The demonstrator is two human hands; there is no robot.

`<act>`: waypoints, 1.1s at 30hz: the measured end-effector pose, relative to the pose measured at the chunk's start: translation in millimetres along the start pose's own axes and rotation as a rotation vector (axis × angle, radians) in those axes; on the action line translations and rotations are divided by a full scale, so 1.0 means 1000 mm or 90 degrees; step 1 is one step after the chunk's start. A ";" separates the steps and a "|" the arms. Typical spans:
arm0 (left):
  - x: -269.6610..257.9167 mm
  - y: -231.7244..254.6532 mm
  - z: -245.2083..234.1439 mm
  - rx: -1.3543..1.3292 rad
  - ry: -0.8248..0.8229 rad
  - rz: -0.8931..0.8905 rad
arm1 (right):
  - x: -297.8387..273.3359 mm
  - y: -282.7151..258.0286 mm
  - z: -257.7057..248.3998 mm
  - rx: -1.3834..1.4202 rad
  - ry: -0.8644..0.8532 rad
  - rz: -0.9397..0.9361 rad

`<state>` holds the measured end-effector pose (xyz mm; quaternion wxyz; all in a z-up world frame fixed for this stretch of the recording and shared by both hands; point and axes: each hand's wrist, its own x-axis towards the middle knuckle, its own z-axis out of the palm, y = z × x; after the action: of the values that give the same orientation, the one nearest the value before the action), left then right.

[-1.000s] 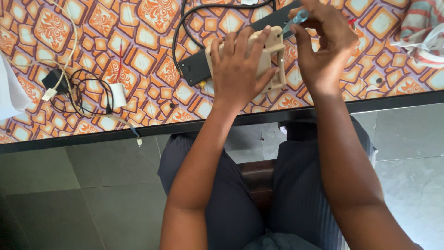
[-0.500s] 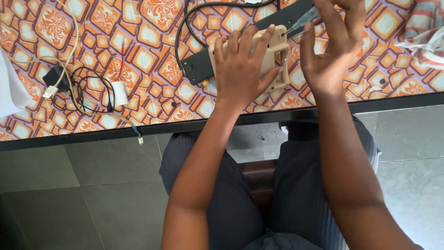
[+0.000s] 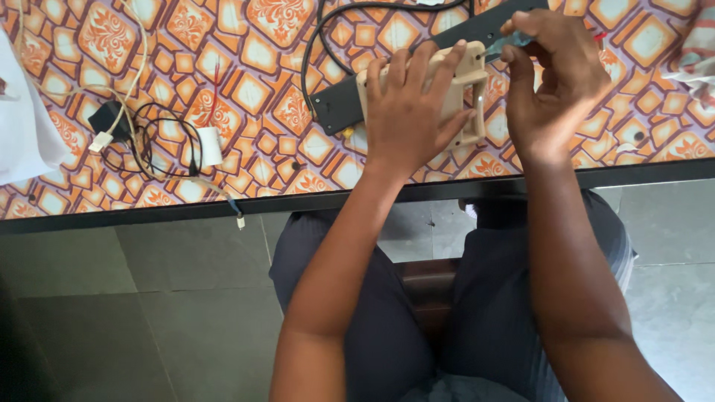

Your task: The person disassembles a plastic electronic device housing by using a screwdriver to remove a screw and then prying the case apart by hand.

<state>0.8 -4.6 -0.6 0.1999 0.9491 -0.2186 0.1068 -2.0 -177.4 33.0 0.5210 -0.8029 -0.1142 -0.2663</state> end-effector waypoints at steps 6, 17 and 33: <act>-0.002 -0.002 0.003 0.000 -0.012 -0.004 | 0.000 -0.004 -0.002 -0.004 -0.004 -0.005; -0.001 -0.002 0.005 0.003 -0.011 0.000 | 0.007 -0.019 -0.012 -0.094 -0.113 -0.032; 0.004 0.002 -0.005 -0.005 -0.026 -0.009 | -0.001 0.003 -0.026 -0.003 -0.017 -0.004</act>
<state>2.7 -6.0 5.5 0.1997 0.9519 -0.2163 0.0852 -9.9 -202.0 38.7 0.5171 -0.8070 -0.1227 -0.2575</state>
